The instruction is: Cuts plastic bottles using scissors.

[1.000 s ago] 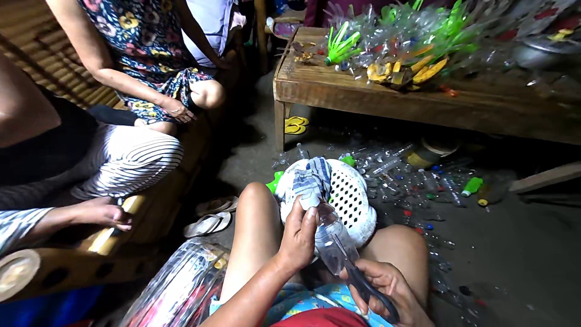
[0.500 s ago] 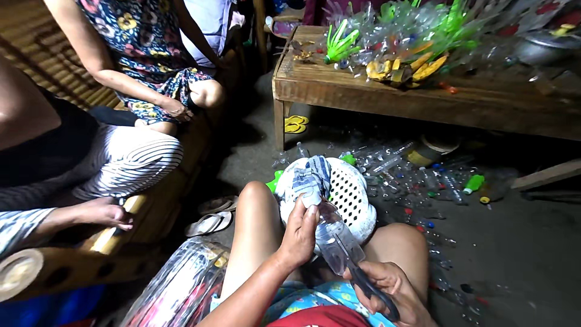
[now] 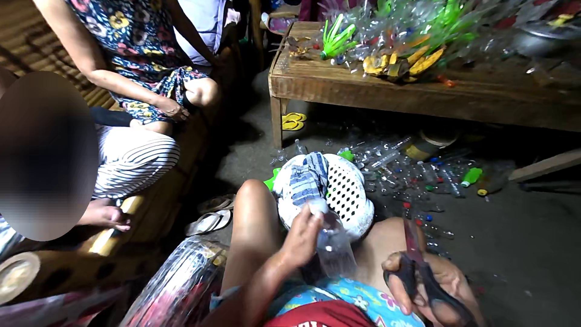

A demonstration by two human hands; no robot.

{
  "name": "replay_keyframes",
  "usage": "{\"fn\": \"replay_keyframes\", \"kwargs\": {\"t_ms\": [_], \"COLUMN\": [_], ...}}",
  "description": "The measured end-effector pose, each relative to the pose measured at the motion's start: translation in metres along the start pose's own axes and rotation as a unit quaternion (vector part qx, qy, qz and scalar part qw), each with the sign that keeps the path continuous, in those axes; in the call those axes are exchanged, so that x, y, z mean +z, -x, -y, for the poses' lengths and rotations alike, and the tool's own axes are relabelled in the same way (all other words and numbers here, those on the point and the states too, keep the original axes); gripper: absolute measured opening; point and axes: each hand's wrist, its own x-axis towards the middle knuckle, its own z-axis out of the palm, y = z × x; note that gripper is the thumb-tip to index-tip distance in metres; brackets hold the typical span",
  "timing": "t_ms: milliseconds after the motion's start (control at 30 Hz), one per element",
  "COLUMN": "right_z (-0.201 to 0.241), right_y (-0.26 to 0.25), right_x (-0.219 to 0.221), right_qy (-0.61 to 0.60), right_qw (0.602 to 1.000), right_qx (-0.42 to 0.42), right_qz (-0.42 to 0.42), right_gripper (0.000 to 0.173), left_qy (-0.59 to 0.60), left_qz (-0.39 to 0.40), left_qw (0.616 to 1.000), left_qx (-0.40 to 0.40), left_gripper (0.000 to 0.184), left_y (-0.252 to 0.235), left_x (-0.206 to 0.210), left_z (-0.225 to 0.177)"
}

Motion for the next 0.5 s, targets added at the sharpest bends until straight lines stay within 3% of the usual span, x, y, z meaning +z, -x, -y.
{"fn": "replay_keyframes", "kwargs": {"t_ms": [100, 233, 500], "right_z": [0.006, -0.011, -0.025], "right_y": [0.005, 0.012, 0.017], "right_x": [-0.008, 0.003, -0.003], "right_qy": [0.000, -0.023, -0.034], "right_qw": [0.996, 0.985, 0.980], "right_qx": [0.067, 0.148, 0.166], "right_qz": [0.064, 0.085, 0.101], "right_gripper": [0.049, 0.051, 0.046], "left_qy": [0.043, 0.088, 0.051], "left_qz": [-0.032, -0.058, -0.055], "left_qw": [0.999, 0.994, 0.997], "left_qx": [-0.003, -0.025, -0.030], "left_gripper": [0.044, 0.041, 0.041], "left_y": [-0.016, -0.020, -0.017], "left_x": [-0.014, -0.012, -0.012], "left_z": [-0.008, -0.013, -0.016]}}
